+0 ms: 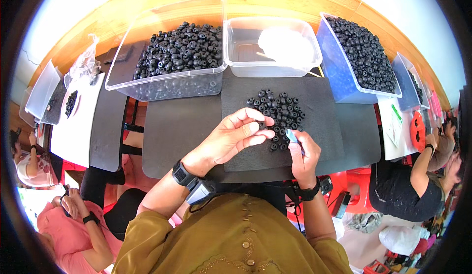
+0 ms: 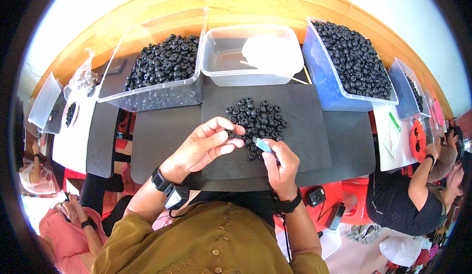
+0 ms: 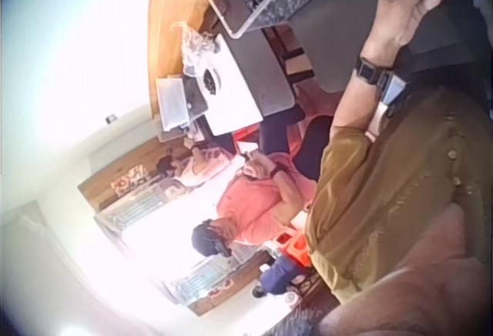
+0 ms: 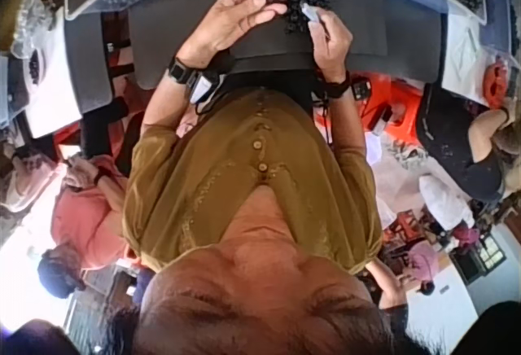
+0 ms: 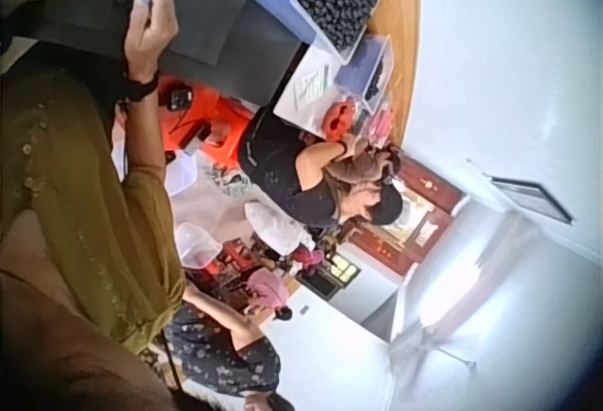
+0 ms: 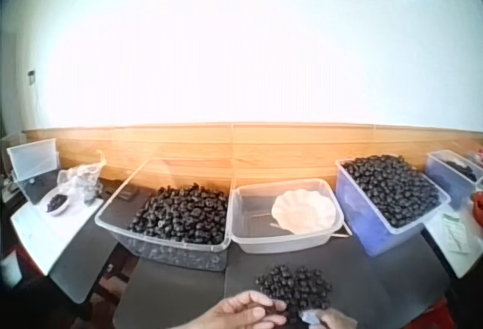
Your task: Inspecting and sorting small black circular plastic components using a marking tool.
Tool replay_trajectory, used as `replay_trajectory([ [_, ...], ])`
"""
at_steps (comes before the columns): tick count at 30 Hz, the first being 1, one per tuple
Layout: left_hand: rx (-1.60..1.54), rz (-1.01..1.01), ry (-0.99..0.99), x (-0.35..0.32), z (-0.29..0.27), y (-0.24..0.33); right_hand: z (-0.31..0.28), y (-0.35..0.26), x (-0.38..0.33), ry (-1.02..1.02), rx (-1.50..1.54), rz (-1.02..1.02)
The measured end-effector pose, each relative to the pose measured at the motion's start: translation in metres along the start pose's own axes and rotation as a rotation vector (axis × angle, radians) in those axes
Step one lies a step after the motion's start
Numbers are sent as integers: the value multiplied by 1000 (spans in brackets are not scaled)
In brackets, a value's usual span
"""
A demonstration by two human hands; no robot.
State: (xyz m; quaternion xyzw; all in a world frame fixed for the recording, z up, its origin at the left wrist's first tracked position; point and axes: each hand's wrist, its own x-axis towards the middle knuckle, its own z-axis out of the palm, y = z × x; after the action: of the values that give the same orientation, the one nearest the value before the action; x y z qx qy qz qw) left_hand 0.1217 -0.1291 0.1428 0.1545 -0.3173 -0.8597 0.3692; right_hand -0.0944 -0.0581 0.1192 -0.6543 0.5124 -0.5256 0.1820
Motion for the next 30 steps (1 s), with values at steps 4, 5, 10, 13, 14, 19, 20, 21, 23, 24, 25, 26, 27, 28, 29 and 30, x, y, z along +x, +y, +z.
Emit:
replay_trajectory([
  [4,-86,3,-37,-2,-8,-11,0,-1,1,-16,-15,-48],
  [5,-87,4,-37,-1,-11,-13,0,-1,2,-16,-15,-48],
  [10,-179,-32,12,0,-8,-16,3,1,2,-25,-5,-111],
  [13,-232,-13,3,0,-6,-17,3,1,2,-50,-12,-128],
  [14,-232,-14,3,0,-6,-18,3,1,2,-50,-12,-128],
  [19,-262,27,-66,4,-11,-30,4,2,3,-59,-30,-168],
  [20,-263,26,-66,4,-11,-31,5,2,3,-59,-31,-166],
  [21,-279,10,-59,4,-12,-32,5,2,3,-55,-26,-175],
  [23,-297,-7,-51,4,-12,-34,5,3,4,-52,-21,-183],
  [24,-299,-14,-32,4,-11,-34,5,2,4,-60,-29,-184],
  [25,-302,-21,-14,4,-11,-34,5,2,4,-68,-39,-184],
  [26,-303,-23,-14,4,-10,-34,5,3,4,-68,-40,-182],
  [27,-322,-33,1,3,-10,-34,6,3,4,-69,-44,-186],
  [28,-341,-43,18,3,-10,-33,6,4,4,-71,-47,-191],
  [29,-341,-43,19,3,-10,-33,6,4,4,-71,-47,-191],
  [30,-360,-51,24,3,-10,-33,6,3,4,-78,-55,-187],
])
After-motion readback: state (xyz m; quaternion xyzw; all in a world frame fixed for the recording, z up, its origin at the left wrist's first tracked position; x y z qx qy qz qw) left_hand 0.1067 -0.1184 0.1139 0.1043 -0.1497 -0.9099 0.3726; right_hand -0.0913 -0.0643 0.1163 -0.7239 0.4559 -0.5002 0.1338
